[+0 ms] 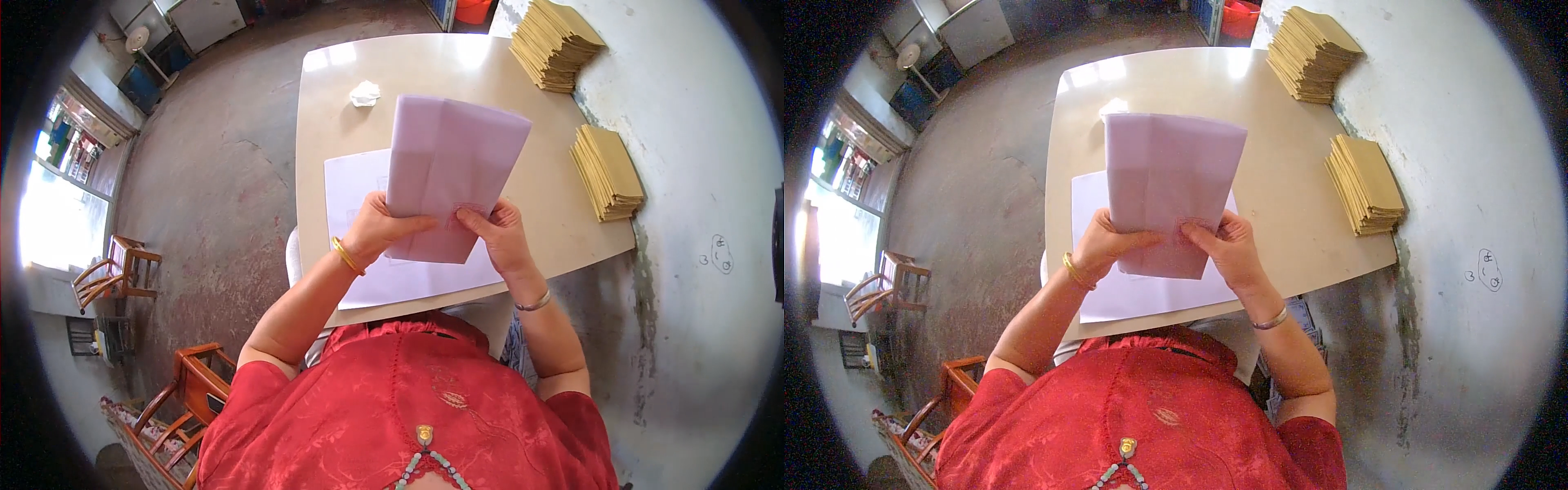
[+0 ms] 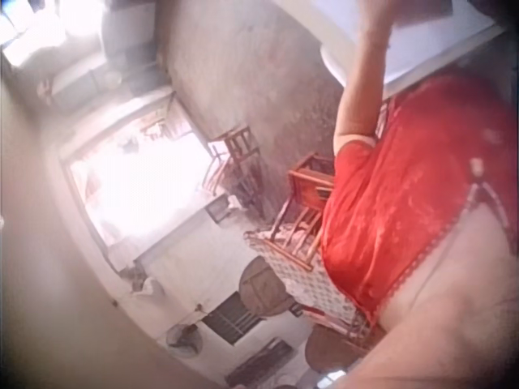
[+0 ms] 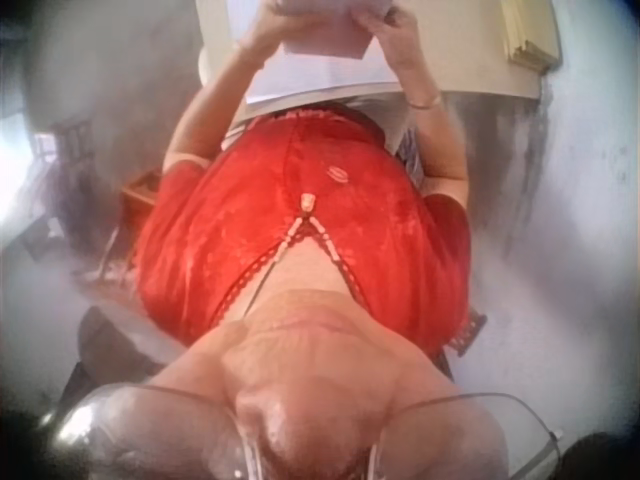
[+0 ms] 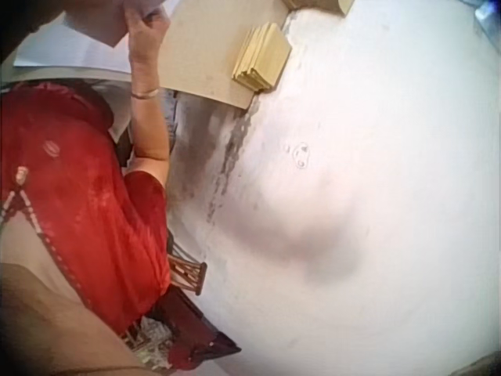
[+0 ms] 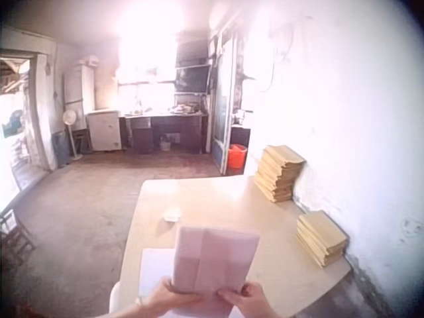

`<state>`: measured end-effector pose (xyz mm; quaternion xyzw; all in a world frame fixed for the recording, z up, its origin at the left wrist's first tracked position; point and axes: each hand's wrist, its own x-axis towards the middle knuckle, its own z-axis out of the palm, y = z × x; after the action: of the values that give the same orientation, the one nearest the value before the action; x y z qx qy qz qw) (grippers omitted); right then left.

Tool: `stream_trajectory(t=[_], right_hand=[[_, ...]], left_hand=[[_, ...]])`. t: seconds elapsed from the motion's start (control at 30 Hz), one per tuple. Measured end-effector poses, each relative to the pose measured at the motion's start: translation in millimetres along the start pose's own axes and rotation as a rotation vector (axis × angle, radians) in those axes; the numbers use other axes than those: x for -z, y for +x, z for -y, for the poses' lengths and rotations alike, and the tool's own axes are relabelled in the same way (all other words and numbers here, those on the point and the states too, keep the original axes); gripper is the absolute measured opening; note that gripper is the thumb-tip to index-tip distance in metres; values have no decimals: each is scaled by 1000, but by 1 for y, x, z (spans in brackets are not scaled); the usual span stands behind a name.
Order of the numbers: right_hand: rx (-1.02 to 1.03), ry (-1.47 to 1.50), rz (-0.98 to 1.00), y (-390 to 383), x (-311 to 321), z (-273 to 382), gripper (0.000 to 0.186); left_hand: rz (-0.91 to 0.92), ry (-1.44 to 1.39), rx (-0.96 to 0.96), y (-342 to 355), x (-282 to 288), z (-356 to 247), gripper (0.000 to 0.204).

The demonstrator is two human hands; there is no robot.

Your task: The person wraps stacks of gold paper by placing each stack onto a paper wrapper, folding the wrapper around the stack, and setting the packaged bundles aside.

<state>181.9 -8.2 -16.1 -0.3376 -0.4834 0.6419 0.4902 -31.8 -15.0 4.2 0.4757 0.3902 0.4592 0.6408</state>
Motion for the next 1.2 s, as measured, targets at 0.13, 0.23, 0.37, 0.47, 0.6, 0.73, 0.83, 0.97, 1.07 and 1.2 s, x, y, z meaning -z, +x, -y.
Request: stream_trajectory(t=[0.13,0.23,0.37,0.47,0.6,0.73,0.83,0.97,1.07,1.2], right_hand=[[134,-316,-43,3,5,17,28],[679,-635,-301,4,-14,74,37],[1117,-977,-166,-7,-29,132,29],[1287,-1270,-89,-13,-43,145,28],[1339,-1345,-31,-14,-43,146,30],[1227,-1431,47,-26,-49,151,25],[1159,-1475,72,-28,-57,155,22],[1191,-1503,141,-29,-64,156,16],[1165,-1481,201,-31,-70,157,14],[1092,-1524,207,-29,-74,154,14]], left_hand=[[-77,149,-88,-2,6,6,12],[-195,347,-239,-2,20,6,7],[-258,555,-517,3,18,-9,6],[-268,608,-625,1,15,-17,7],[-247,660,-678,2,21,-19,16],[-187,750,-759,3,24,-21,25],[-183,760,-744,0,22,-24,24],[-186,749,-770,1,20,-25,22],[-184,684,-762,1,19,-26,21],[-159,684,-815,2,20,-28,21]])
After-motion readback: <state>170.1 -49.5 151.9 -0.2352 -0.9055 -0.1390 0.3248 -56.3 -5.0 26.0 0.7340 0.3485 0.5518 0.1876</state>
